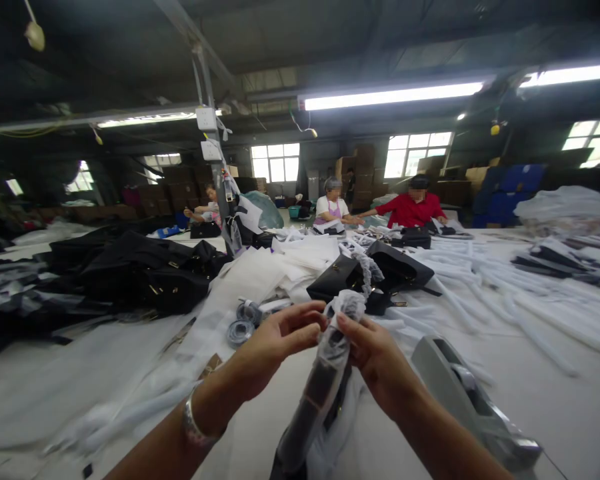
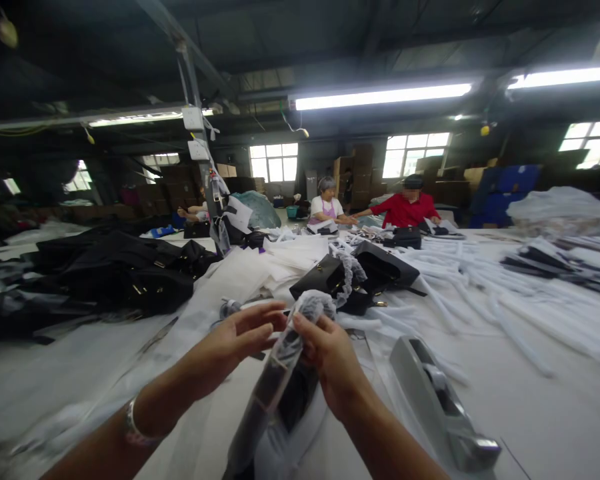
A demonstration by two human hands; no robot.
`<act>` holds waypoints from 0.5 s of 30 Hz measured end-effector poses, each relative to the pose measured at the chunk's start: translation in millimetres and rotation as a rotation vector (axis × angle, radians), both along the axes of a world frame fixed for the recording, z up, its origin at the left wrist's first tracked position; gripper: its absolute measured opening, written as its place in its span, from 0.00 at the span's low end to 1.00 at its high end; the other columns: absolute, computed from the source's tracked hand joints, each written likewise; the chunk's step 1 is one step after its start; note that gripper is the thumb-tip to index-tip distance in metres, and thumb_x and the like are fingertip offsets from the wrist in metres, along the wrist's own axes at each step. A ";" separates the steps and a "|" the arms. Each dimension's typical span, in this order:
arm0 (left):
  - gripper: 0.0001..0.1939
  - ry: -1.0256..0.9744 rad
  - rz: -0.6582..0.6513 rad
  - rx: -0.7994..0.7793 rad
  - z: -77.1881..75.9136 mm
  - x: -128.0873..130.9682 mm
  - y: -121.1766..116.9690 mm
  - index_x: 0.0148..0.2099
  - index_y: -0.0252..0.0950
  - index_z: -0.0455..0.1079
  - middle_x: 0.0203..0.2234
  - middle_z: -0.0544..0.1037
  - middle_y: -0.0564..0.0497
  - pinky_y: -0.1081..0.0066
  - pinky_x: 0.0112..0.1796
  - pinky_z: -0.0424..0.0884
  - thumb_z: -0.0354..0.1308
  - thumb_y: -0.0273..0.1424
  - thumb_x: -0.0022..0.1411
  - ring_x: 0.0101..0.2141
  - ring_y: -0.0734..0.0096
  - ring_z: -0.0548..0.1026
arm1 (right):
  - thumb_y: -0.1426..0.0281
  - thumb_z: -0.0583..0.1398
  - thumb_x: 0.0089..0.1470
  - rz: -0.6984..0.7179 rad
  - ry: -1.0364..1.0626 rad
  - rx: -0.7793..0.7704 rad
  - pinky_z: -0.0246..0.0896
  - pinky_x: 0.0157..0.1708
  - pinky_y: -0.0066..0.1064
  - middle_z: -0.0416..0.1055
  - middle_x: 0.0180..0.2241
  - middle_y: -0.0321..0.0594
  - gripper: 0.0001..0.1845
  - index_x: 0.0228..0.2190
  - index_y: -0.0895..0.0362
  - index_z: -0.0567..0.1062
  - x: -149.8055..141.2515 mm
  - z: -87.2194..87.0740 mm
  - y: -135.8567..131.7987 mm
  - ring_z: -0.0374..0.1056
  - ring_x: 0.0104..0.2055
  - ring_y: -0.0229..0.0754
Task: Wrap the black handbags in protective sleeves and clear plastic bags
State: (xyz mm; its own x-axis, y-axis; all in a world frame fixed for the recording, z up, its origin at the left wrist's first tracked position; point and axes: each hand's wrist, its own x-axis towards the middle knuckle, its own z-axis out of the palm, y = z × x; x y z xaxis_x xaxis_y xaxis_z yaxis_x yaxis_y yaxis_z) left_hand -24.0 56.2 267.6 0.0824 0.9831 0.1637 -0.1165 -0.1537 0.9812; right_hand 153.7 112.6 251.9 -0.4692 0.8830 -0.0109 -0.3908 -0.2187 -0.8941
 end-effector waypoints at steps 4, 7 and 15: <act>0.25 -0.057 0.264 -0.039 -33.7 -26.0 -23.8 0.60 0.40 0.70 0.52 0.77 0.43 0.58 0.56 0.68 0.62 0.44 0.64 0.56 0.55 0.72 | 0.58 0.72 0.47 -0.035 0.019 -0.092 0.68 0.36 0.27 0.78 0.34 0.39 0.20 0.37 0.59 0.79 7.0 -5.0 5.7 0.72 0.34 0.39; 0.27 0.016 0.267 -0.176 -78.7 -32.2 -54.0 0.59 0.39 0.72 0.55 0.76 0.41 0.53 0.58 0.66 0.55 0.51 0.66 0.58 0.51 0.70 | 0.54 0.67 0.55 0.098 0.010 -0.038 0.70 0.42 0.30 0.78 0.41 0.44 0.23 0.42 0.59 0.79 12.6 -18.1 6.3 0.74 0.39 0.42; 0.45 0.083 0.206 -0.039 -201.5 21.1 -83.0 0.69 0.47 0.60 0.68 0.60 0.49 0.56 0.67 0.48 0.58 0.62 0.55 0.68 0.46 0.53 | 0.44 0.63 0.51 -0.230 -0.585 0.092 0.73 0.47 0.41 0.78 0.48 0.45 0.31 0.49 0.50 0.76 48.5 -115.7 -17.3 0.76 0.44 0.53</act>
State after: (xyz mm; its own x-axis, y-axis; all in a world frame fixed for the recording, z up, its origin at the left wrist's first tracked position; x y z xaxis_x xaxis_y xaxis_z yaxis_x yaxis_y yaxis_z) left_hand -2.9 -26.8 66.2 -0.1094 0.9859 0.1264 -0.0050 -0.1277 0.9918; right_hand 202.2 95.3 136.2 -0.2071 0.9699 -0.1277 0.1406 -0.0997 -0.9850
